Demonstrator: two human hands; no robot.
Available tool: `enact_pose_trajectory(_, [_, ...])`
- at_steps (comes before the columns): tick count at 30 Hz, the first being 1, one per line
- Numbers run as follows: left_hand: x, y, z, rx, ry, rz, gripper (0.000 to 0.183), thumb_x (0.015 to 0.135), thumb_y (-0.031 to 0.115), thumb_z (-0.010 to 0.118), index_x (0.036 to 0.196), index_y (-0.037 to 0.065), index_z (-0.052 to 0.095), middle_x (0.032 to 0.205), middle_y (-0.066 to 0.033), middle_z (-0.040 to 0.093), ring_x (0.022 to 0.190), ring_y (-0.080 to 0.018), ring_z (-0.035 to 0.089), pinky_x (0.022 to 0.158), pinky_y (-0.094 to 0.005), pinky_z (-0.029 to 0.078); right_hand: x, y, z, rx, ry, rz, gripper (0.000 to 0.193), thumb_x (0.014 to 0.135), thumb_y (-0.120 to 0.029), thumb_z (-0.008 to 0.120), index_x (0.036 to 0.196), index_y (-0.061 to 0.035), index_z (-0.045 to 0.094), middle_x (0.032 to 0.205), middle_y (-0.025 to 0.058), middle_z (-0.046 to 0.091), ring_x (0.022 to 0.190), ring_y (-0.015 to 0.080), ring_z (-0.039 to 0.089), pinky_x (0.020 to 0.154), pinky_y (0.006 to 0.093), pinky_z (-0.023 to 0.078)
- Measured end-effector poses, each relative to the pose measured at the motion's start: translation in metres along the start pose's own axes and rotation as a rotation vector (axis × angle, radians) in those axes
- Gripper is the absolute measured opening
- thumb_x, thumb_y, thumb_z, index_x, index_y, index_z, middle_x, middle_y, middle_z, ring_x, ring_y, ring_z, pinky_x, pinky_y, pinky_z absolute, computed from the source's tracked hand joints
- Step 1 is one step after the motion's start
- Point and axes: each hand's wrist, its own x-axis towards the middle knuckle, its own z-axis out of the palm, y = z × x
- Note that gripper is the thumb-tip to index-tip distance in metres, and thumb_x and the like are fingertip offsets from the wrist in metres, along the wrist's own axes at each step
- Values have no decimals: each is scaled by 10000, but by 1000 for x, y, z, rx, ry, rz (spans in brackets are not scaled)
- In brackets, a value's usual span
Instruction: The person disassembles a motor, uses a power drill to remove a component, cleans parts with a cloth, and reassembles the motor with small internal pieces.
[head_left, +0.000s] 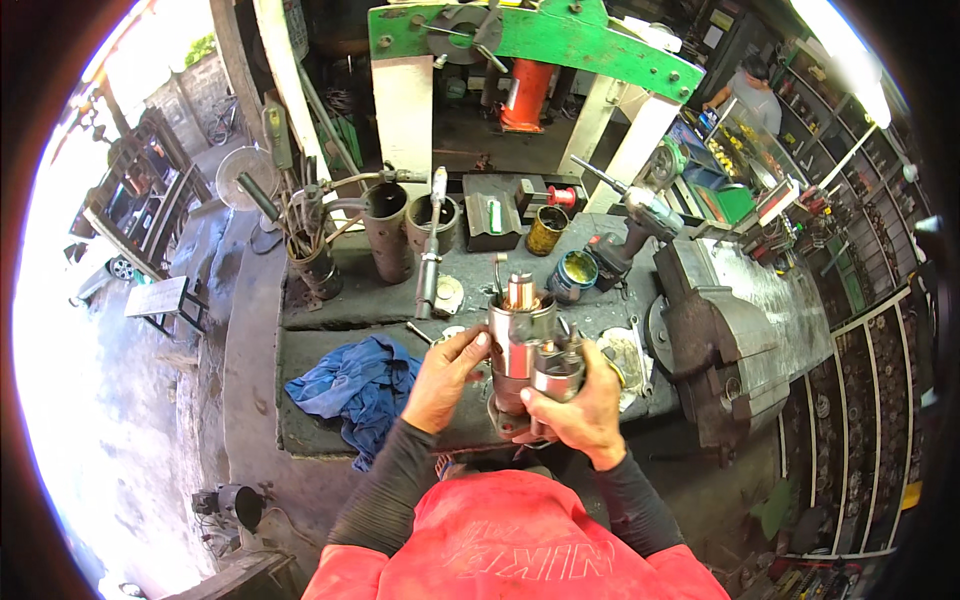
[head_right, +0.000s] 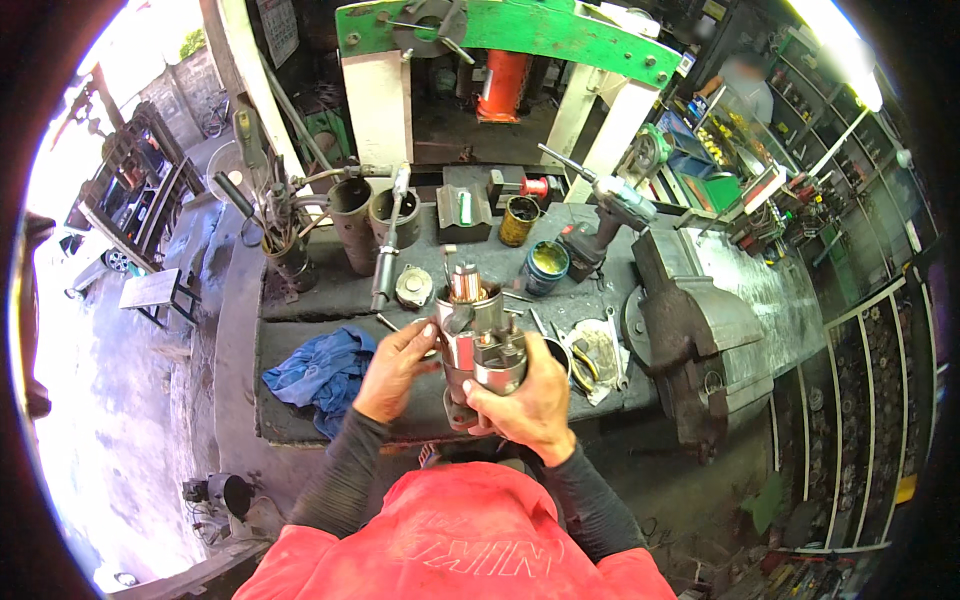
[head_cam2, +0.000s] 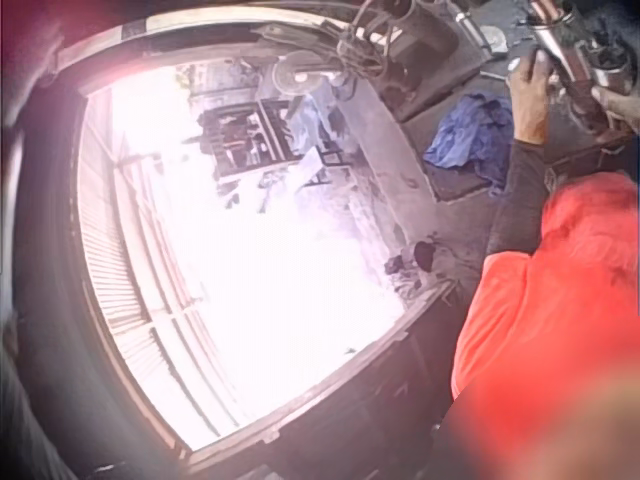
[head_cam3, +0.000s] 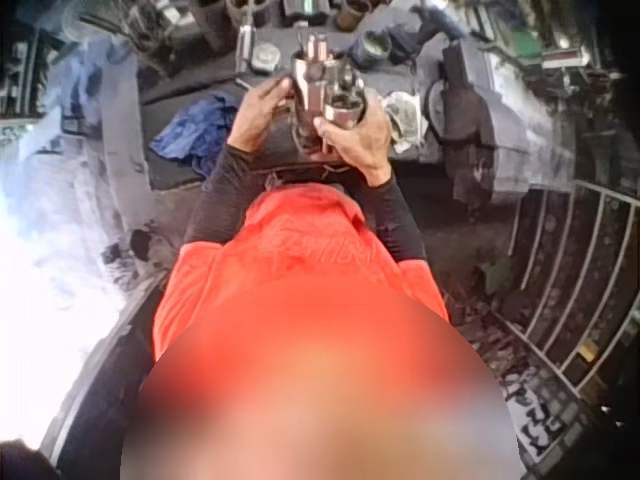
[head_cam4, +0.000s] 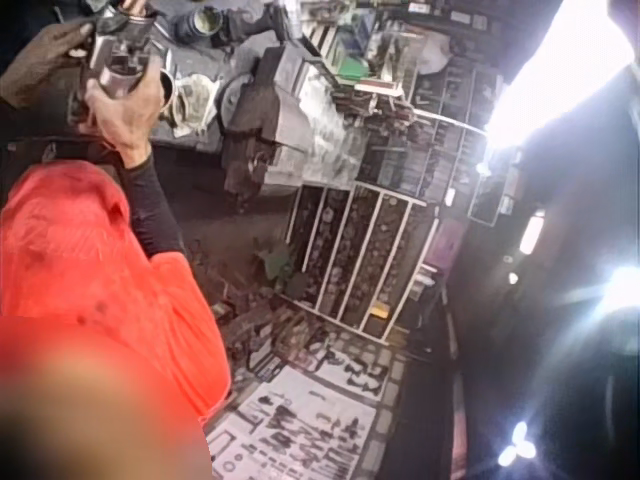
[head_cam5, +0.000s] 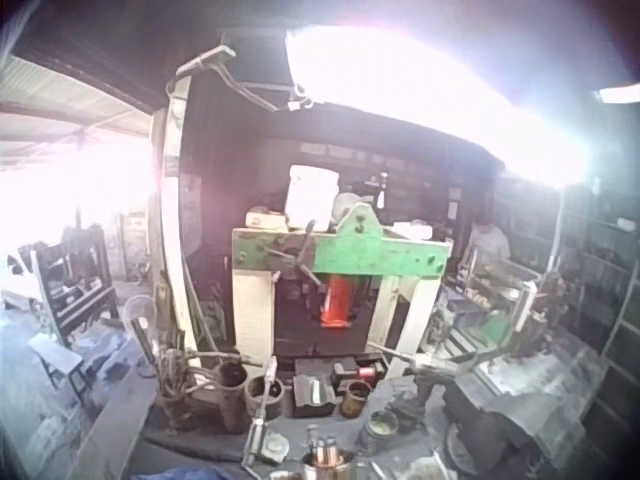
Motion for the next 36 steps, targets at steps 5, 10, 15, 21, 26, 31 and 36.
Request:
enact_pose_trajectory(5, [36,49,41,130,-536,-35,924,754,396,1014,1454,-26,584,1420,-81,669,1301,-192,615,1146,-401,474,-1,-1,-58,-7,54,-253,648,697,-223,956,1229,2,663,1070,146,754,940,255,762,833,387,598])
enact_pose_trajectory(10, [60,53,99,273,-486,105,930,588,59,1047,1420,36,633,1325,-42,731,1205,-171,652,1110,-389,511,10,45,-93,1,131,-369,676,647,-240,959,1197,6,652,1025,111,723,890,239,710,830,372,575])
enact_pose_trajectory(15, [65,32,132,380,-374,133,926,553,42,1044,1389,33,645,1304,-63,740,1181,-181,675,1097,-385,527,11,100,-114,71,133,-284,672,659,-242,959,1211,-20,649,1003,124,725,908,279,735,824,391,578])
enact_pose_trajectory(21, [58,-5,150,633,-157,253,953,523,109,1049,1381,29,644,1260,-92,766,1160,-197,714,1062,-386,551,13,156,-121,91,109,-333,715,591,-175,958,1222,-45,648,1037,91,733,956,226,738,864,363,585])
enact_pose_trajectory(26, [44,-37,156,741,-31,203,872,559,161,1060,1321,11,665,1224,-107,777,1110,-193,737,1017,-359,581,12,184,-115,313,-64,-151,734,607,-213,985,1250,-75,658,1021,88,744,933,235,751,857,372,591])
enact_pose_trajectory(31, [23,-55,153,755,-1,131,780,618,59,1013,1311,11,658,1252,-94,741,1121,-196,720,1005,-366,587,25,199,-121,305,-229,-333,700,667,-222,941,1271,-77,618,1056,141,720,984,332,736,860,427,573])
enact_pose_trajectory(36, [20,-35,138,716,-83,119,899,613,8,1012,1403,-8,582,1281,-96,704,1137,-216,704,1017,-390,589,18,216,-119,411,-191,-357,738,734,-270,944,1365,-99,600,1215,141,720,1126,357,715,955,445,564])
